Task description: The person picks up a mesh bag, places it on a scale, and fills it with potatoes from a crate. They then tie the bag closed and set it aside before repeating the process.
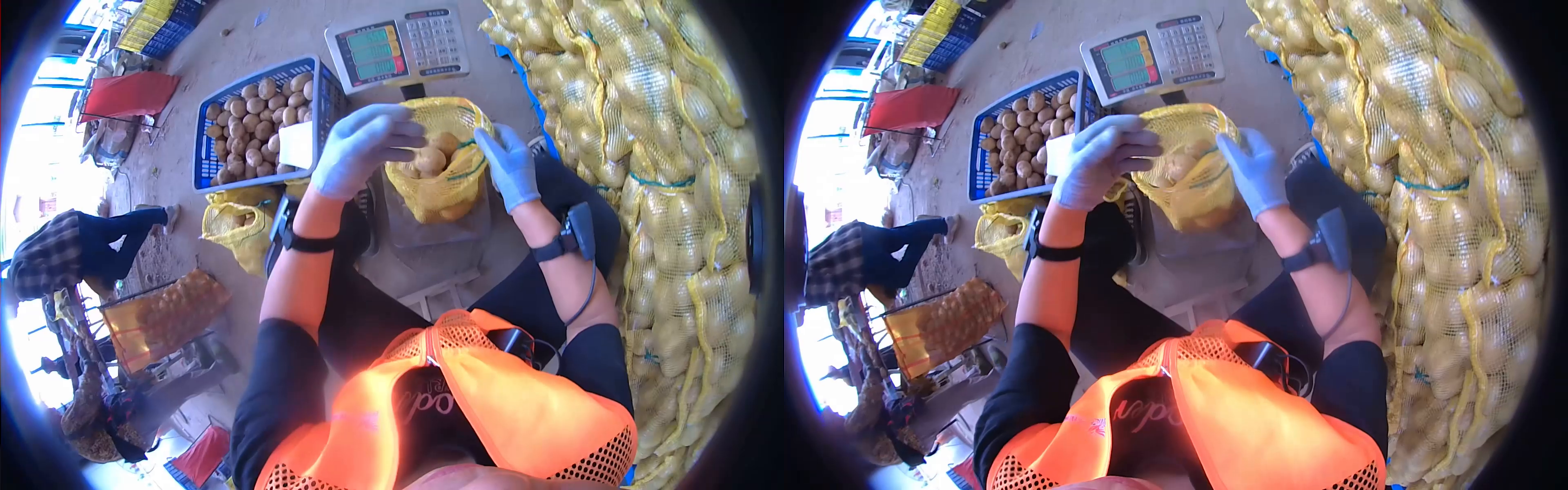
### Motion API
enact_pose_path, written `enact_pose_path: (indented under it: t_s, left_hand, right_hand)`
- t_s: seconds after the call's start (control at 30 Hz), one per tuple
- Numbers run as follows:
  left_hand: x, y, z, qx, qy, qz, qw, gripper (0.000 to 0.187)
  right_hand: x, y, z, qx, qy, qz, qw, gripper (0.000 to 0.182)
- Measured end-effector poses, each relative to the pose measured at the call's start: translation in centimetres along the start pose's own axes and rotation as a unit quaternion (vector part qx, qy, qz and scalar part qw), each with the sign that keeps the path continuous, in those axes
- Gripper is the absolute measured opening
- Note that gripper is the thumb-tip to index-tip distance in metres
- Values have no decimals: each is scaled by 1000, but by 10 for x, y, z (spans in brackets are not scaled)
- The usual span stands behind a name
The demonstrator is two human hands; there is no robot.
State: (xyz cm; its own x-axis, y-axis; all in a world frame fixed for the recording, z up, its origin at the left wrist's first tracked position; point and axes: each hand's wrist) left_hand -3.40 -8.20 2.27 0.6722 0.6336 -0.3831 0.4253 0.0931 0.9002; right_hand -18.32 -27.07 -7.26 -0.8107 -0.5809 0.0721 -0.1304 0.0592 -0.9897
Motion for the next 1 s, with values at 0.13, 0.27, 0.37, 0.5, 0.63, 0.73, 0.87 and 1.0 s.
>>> enact_pose_path:
  t_s: [0.13,0.27,0.37,0.5,0.63,0.73,0.87,1.0]
  left_hand:
    - [47,12,9,-129,186,8,974,31]
    - [85,31,12,-79,317,-70,942,26]
    - [97,29,10,-46,364,-48,929,26]
    - [84,22,3,-44,363,40,930,21]
    - [64,-32,18,-70,331,333,880,52]
    - [31,-43,13,-14,210,486,848,54]
    - [15,-45,2,-158,159,374,900,46]
    - [30,-25,-15,10,131,209,969,43]
  right_hand:
    - [12,-27,3,109,78,-186,973,51]
    - [37,-54,25,112,167,-48,978,51]
    - [45,-75,28,153,249,-16,956,57]
    - [34,-74,8,143,204,-11,968,55]
    - [-1,-55,-3,259,64,-133,955,41]
    - [-12,-46,-5,342,-7,-261,903,36]
    - [0,-28,8,264,-139,-391,871,41]
    - [9,-39,1,293,-139,-311,893,55]
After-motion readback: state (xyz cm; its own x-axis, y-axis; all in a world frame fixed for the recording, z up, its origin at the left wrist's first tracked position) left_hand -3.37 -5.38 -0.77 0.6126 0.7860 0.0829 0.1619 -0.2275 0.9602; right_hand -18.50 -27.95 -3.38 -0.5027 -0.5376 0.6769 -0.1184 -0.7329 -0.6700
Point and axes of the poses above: each hand's wrist, its own z-axis towards the middle knuckle, its own x-axis out of the back of the hand, y = z × x, and after that the axes turned 10 degrees about y, right-handed
